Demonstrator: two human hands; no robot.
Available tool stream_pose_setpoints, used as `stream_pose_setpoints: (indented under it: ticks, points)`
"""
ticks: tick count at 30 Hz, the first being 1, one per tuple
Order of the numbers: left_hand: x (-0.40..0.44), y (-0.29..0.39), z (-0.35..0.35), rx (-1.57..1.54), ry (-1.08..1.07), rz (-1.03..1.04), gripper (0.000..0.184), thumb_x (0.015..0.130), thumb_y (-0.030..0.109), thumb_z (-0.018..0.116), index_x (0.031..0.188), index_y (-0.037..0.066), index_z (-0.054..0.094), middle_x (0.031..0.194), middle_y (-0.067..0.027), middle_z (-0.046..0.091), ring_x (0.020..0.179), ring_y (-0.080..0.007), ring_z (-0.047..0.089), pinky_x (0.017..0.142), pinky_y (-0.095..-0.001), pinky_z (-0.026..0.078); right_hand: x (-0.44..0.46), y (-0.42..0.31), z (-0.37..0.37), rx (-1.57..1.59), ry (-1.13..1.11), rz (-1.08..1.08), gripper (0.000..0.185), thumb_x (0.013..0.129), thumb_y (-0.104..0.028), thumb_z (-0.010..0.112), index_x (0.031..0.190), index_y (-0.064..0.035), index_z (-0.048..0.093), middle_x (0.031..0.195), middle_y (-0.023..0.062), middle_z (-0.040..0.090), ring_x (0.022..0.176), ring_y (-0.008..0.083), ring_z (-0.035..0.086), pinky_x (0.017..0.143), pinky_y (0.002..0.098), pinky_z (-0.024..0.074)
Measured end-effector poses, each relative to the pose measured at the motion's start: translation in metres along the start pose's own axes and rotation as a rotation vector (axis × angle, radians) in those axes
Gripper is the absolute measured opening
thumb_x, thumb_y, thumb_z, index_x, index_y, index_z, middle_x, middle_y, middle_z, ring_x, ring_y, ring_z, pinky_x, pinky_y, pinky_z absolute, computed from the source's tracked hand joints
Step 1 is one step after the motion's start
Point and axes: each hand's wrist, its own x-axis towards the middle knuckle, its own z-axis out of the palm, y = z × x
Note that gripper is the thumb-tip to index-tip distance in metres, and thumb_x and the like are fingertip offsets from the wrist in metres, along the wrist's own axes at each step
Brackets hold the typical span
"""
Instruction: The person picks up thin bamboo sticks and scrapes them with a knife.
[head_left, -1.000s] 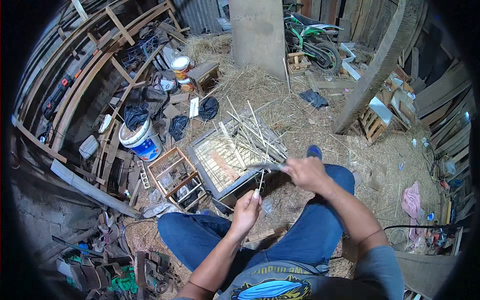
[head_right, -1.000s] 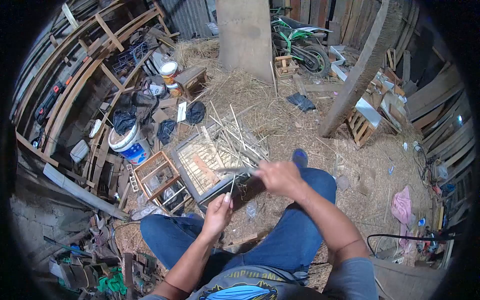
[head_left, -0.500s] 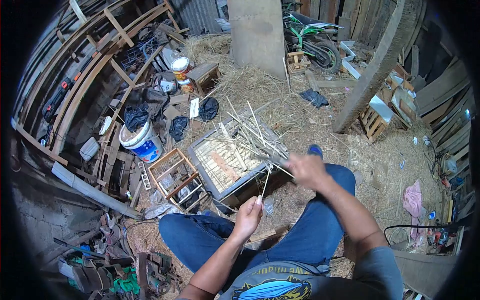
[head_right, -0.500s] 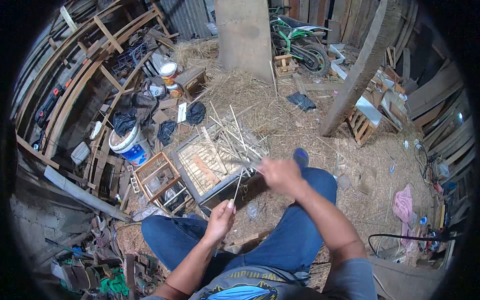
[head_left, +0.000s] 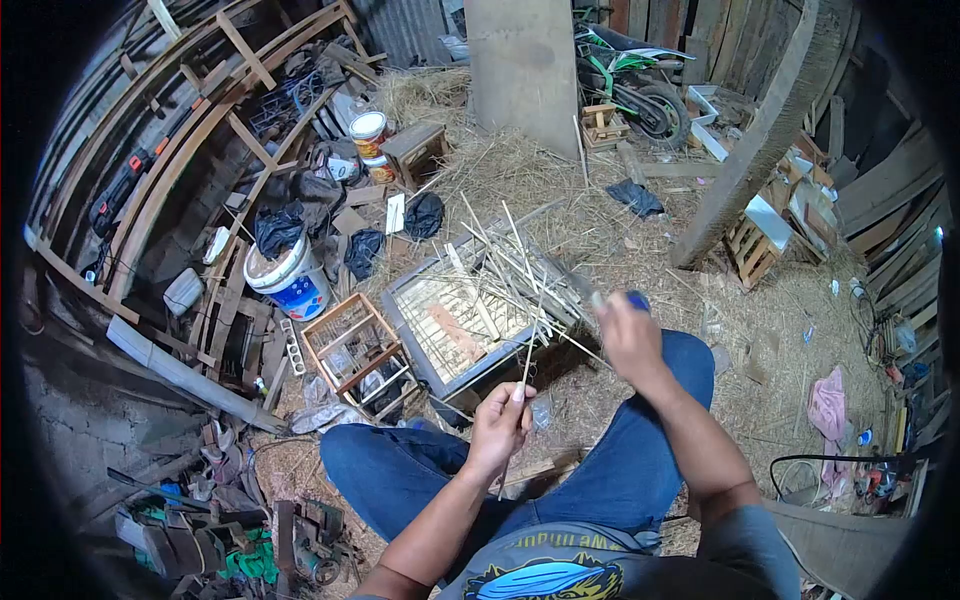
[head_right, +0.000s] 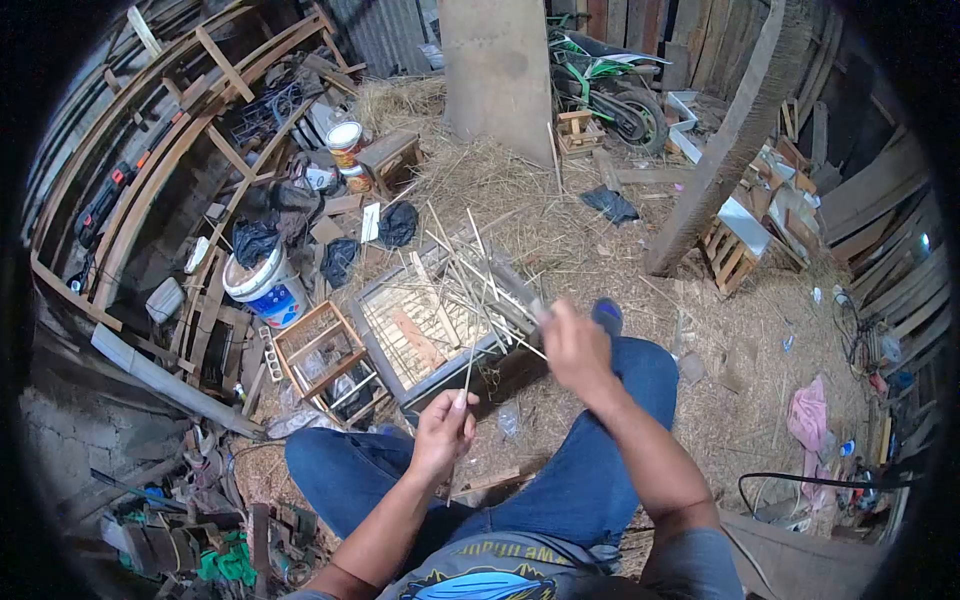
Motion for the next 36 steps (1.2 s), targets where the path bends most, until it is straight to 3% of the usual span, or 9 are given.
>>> stream_pose_setpoints:
  ticks: [5,8,11,14,18,19,26,31,36]
  points:
    - [0.004,-0.003,0.005,0.106,-0.004,0.024,0.027,0.108,0.030,0.051,0.102,0.007,0.065,0.060,0.0034,0.050,0.045,-0.0040,0.038,0.041,-0.0229,0.027,-0.049,-0.038,0.005,-0.073,-0.256,-0.373,0.040,0.102,-0.047,0.050,0.089,-0.0093,0.053,0.065,0.0160,0.065,0.060,0.0380,0.067,0.049,0.0500,0.0481]
    - [0.004,-0.010,0.004,0.164,-0.007,0.093,0.029,0.107,0.030,0.053,0.108,0.006,0.068,0.058,0.0047,0.048,0.046,-0.0036,0.038,0.042,-0.0227,0.027,-0.048,-0.033,0.007,-0.098,-0.247,-0.431,0.039,0.103,-0.045,0.048,0.089,-0.0091,0.054,0.067,0.0157,0.066,0.060,0.0368,0.067,0.050,0.0489,0.0501]
    - [-0.007,0.001,0.008,0.134,-0.016,0.103,0.031,0.107,0.027,0.055,0.120,0.003,0.070,0.060,0.0060,0.047,0.049,-0.0027,0.037,0.045,-0.0219,0.028,-0.033,-0.029,-0.006,-0.198,-0.278,-0.312,0.036,0.104,-0.042,0.046,0.091,-0.0095,0.055,0.067,0.0163,0.066,0.061,0.0372,0.068,0.051,0.0504,0.0511]
    - [-0.012,-0.003,0.006,0.138,-0.036,0.043,0.033,0.107,0.024,0.055,0.129,0.003,0.067,0.062,0.0067,0.047,0.051,-0.0021,0.038,0.047,-0.0212,0.030,-0.003,0.013,-0.007,-0.231,-0.119,-0.196,0.039,0.104,-0.044,0.043,0.093,-0.0097,0.057,0.062,0.0163,0.064,0.061,0.0388,0.068,0.051,0.0543,0.0505]
    - [-0.012,-0.005,0.008,0.129,-0.034,0.003,0.034,0.107,0.025,0.053,0.134,0.006,0.065,0.062,0.0055,0.049,0.049,-0.0030,0.040,0.045,-0.0223,0.032,-0.020,-0.008,-0.010,-0.136,-0.248,-0.278,0.041,0.104,-0.047,0.044,0.093,-0.0095,0.056,0.064,0.0170,0.064,0.060,0.0405,0.066,0.052,0.0524,0.0502]
    - [-0.010,0.001,0.012,0.096,-0.031,-0.001,0.035,0.108,0.025,0.053,0.136,0.007,0.063,0.061,0.0051,0.050,0.048,-0.0032,0.040,0.045,-0.0226,0.032,-0.029,-0.022,-0.010,-0.136,-0.366,-0.268,0.039,0.102,-0.046,0.048,0.093,-0.0094,0.056,0.066,0.0173,0.065,0.061,0.0407,0.066,0.052,0.0521,0.0498]
    - [0.006,-0.003,0.004,0.120,-0.123,0.015,0.039,0.108,0.026,0.051,0.142,0.007,0.056,0.055,0.0061,0.045,0.045,-0.0034,0.039,0.043,-0.0225,0.031,-0.041,-0.030,-0.001,-0.053,-0.276,-0.432,0.033,0.100,-0.043,0.054,0.092,-0.0101,0.056,0.068,0.0152,0.067,0.062,0.0383,0.067,0.050,0.0511,0.0493]
    - [0.011,0.005,0.001,0.032,-0.095,0.018,0.032,0.107,0.027,0.054,0.129,0.006,0.064,0.054,0.0070,0.043,0.042,-0.0032,0.036,0.040,-0.0224,0.029,-0.026,-0.015,-0.003,-0.180,-0.239,-0.456,0.036,0.100,-0.044,0.053,0.089,-0.0091,0.056,0.067,0.0139,0.067,0.061,0.0372,0.068,0.050,0.0501,0.0505]
    - [0.014,0.009,0.000,0.016,-0.040,-0.037,0.040,0.107,0.026,0.053,0.143,0.007,0.054,0.052,0.0058,0.038,0.039,-0.0065,0.036,0.038,-0.0239,0.031,-0.017,-0.014,0.000,-0.266,-0.252,-0.436,0.037,0.099,-0.044,0.054,0.087,-0.0096,0.057,0.067,0.0127,0.068,0.061,0.0359,0.069,0.051,0.0487,0.0525]
